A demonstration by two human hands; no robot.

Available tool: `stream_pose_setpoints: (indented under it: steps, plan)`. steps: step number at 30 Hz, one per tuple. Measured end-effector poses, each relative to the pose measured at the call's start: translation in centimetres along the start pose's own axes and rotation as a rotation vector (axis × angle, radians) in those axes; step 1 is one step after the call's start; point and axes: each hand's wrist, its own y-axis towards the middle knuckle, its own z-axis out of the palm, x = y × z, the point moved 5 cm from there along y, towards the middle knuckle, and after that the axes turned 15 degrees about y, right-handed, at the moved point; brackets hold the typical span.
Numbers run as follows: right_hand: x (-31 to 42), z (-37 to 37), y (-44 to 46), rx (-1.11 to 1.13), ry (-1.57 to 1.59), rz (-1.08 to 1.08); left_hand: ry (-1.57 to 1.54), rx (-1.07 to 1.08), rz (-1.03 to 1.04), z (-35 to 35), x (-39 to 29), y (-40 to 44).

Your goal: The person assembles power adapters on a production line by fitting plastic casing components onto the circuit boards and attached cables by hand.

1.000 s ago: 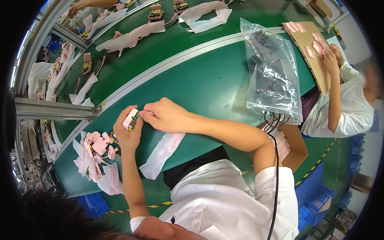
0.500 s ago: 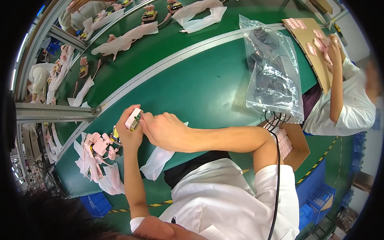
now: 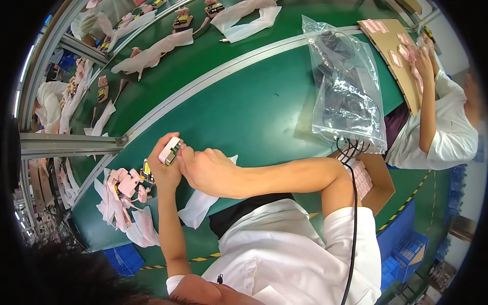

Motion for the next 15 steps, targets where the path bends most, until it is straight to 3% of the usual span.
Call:
stream_pose_setpoints:
  steps: [7, 10, 15]
  plan:
    - [-0.2, -0.5, 0.7, -0.014, 0.051, -0.007, -0.014, -0.024, 0.102, -0.8, 0.1, 0.4]
    - [-1.4, -1.6, 1.6, -0.053, 0.140, -0.048, -0.143, 0.006, -0.145, -1.6, 1.0, 0.9]
    - [-1.8, -3.1, 2.5, -0.232, 0.144, -0.199, -0.226, 0.028, -0.146, -2.3, 1.4, 0.5]
